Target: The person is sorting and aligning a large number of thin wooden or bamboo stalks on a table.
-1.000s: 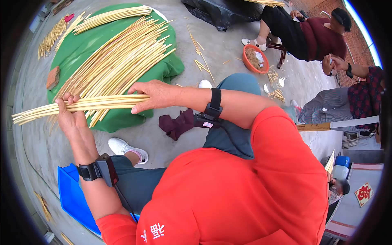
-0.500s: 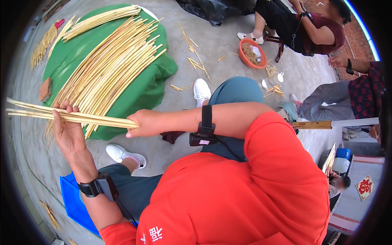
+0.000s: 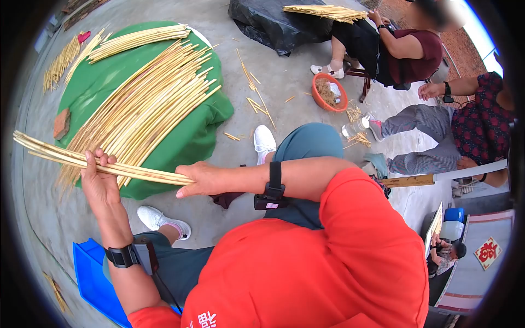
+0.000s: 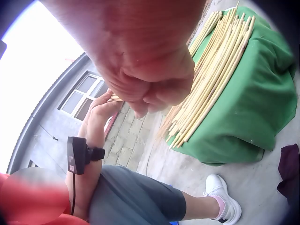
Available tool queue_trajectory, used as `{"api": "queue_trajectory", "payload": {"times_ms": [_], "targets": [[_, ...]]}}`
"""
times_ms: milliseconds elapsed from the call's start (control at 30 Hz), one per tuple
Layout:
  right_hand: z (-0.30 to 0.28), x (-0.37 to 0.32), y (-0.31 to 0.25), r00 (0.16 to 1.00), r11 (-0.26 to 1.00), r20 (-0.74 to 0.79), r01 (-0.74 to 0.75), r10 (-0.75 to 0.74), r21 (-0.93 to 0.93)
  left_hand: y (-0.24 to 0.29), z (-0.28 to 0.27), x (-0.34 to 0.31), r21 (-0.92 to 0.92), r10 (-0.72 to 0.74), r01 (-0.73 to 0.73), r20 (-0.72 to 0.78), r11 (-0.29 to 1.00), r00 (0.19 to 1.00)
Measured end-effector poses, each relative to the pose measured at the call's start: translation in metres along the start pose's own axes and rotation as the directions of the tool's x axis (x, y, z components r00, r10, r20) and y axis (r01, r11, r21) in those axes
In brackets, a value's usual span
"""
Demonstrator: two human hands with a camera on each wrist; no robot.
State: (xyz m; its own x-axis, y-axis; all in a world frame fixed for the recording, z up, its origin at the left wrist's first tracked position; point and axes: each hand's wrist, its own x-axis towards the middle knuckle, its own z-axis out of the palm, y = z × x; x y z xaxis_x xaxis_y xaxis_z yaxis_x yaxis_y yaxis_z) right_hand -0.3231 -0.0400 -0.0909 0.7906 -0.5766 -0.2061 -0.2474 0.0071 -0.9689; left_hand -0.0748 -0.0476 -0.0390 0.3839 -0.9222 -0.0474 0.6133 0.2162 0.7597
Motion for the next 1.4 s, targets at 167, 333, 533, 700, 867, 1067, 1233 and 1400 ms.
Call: {"api": "queue_trajectory", "payload": {"times_ms": [167,333,533,700,867,1067,1233,1400], "targets": [[0.013,0.005,0.010,1.000,0.998,-0.003,-0.030,0.030,0.052,0.004,0.009,-0.009,-0.103,-0.038,0.047,0.092,0.994,0.995],[0.006,0.002,-0.007,0.925,0.900,0.288,-0.329,0.246,0.286,0.012,0.005,-0.014,-0.206,-0.031,0.065,0.168,0.976,0.985],[-0.018,0.016,0.002,0.956,0.968,0.215,-0.225,0.198,0.107,0.033,-0.009,-0.018,-0.115,0.109,-0.129,-0.163,0.985,0.981],[-0.090,0.075,-0.005,0.947,0.931,-0.023,-0.321,0.322,-0.172,0.056,-0.009,-0.021,-0.076,0.162,-0.189,-0.271,0.979,0.949],[-0.142,0.171,0.017,0.951,0.884,-0.223,-0.286,0.215,-0.369,0.050,0.006,-0.023,0.056,0.145,-0.134,-0.354,0.989,0.924],[-0.136,0.259,0.051,0.947,0.654,-0.280,-0.113,-0.157,-0.748,0.046,0.003,-0.018,0.076,0.123,-0.102,-0.374,0.992,0.919],[-0.121,0.315,0.049,0.926,0.451,-0.260,-0.115,-0.274,-0.885,0.049,-0.004,-0.013,0.065,0.119,-0.101,-0.415,0.993,0.902],[-0.118,0.359,0.051,0.932,0.428,-0.236,-0.102,-0.274,-0.898,0.051,-0.003,-0.013,0.076,0.111,-0.087,-0.421,0.993,0.900]]}}
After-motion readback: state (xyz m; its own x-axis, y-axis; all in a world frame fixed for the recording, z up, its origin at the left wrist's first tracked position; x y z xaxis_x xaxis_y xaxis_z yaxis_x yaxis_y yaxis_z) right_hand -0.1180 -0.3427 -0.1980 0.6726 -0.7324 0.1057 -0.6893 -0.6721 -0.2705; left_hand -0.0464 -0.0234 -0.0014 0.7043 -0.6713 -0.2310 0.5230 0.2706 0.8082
